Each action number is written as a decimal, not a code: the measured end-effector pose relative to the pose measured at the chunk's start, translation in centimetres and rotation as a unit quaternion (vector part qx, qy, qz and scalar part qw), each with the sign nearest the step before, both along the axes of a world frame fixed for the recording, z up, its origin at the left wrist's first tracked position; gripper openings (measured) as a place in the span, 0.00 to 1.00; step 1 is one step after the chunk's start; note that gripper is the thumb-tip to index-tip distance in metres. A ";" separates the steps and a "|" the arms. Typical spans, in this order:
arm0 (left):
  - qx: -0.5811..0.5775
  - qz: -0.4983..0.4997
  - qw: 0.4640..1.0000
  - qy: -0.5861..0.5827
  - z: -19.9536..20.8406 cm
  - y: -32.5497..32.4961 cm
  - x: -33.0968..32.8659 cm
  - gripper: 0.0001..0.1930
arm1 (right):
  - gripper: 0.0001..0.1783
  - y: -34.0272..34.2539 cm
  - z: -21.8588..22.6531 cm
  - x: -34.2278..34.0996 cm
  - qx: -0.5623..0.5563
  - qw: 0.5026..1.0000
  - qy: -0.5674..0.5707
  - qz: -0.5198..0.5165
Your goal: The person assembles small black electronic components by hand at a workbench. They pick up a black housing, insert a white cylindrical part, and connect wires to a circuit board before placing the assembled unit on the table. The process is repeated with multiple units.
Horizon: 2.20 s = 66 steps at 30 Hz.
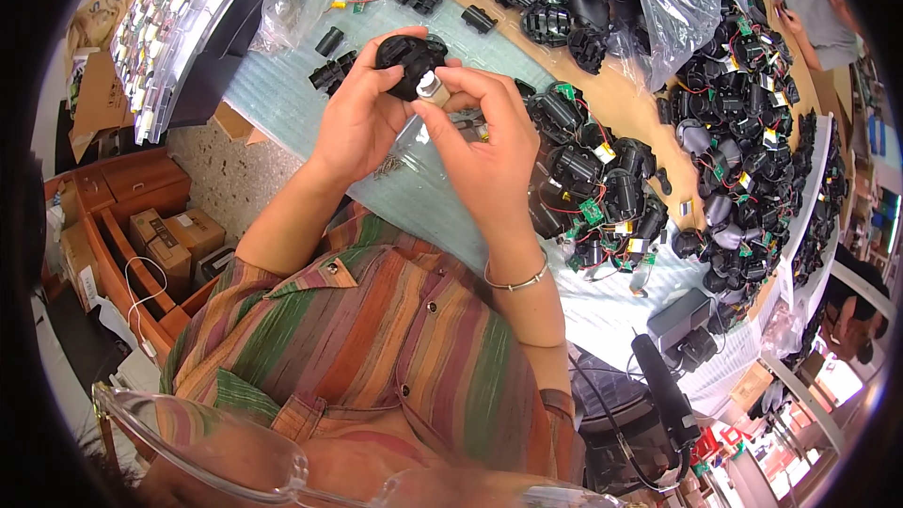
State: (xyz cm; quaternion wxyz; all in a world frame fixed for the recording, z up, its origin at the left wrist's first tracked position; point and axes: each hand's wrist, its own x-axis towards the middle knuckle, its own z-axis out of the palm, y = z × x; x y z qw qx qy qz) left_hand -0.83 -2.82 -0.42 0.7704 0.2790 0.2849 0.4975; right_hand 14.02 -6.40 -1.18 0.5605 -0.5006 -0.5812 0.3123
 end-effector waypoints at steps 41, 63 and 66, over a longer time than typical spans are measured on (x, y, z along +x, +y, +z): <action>0.082 0.056 0.995 0.019 -0.9 1.9 -1.7 0.16 | 0.27 0.3 0.5 1.2 -0.112 0.982 0.080 0.130; 0.061 0.011 0.998 -0.023 -0.8 1.5 -2.1 0.17 | 0.12 0.2 -1.5 -0.5 -0.156 0.934 0.321 0.031; 0.066 -0.006 0.998 -0.020 -0.8 1.4 -2.1 0.16 | 0.11 0.3 -1.5 -0.5 -0.151 0.937 0.315 0.012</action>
